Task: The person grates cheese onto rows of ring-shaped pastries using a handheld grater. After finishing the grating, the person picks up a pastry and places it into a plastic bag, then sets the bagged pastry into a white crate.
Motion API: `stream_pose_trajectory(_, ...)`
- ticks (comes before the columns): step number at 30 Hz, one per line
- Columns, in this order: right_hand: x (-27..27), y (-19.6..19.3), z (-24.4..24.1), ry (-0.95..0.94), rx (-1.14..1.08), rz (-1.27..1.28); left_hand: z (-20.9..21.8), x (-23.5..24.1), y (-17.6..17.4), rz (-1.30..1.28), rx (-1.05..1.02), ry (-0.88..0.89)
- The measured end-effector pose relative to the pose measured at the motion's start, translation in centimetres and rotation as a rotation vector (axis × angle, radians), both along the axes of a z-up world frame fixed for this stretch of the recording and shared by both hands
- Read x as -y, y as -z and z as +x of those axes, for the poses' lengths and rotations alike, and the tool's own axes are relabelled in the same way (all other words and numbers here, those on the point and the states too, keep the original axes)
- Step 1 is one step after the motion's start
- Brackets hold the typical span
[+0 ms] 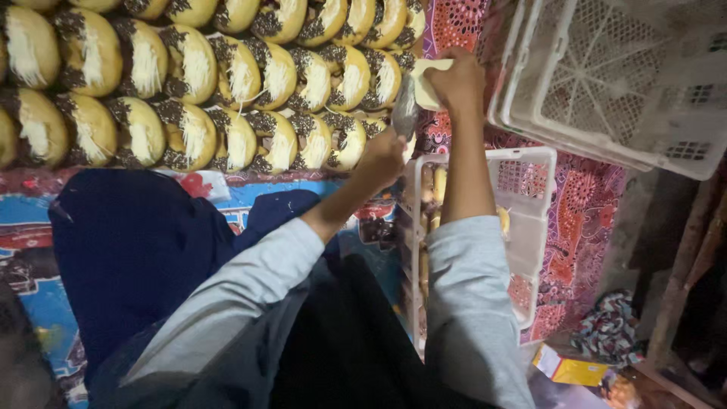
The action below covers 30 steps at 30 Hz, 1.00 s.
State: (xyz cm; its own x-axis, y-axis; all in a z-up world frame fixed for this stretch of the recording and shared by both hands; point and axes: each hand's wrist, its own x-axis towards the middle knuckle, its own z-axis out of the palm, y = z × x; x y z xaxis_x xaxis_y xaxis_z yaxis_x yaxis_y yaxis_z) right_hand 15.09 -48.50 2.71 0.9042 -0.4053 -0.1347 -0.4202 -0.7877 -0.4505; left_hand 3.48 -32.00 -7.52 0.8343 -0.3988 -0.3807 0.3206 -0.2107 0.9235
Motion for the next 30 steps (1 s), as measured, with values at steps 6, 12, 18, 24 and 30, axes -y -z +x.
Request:
stream_pose_trajectory(6,1.2,-1.0,-1.3,0.143,-0.006,0.407,-4.4,-7.2,-3.7,-0.390,-0.089,0.029)
stream_pose_trajectory(12,2.6,-2.1,-3.9,0.263,0.050,0.674,-2.3,-9.4,-6.1,-0.415,0.223,0.093)
stream_pose_trajectory(18,2.8,-1.7,-4.6,0.037,0.123,0.516,2.7,-2.7,-6.6,-0.170,-0.311,-0.041)
stream_pose_trajectory(24,0.7,-1.6,-3.3,-0.006,0.057,0.270,4.8,0.6,-2.5,-0.006,0.122,-0.026)
stream_pose_trajectory(30,-0.8,-1.2,-2.3,0.054,-0.022,0.026,4.4,0.0,-3.0,-0.086,0.050,-0.020)
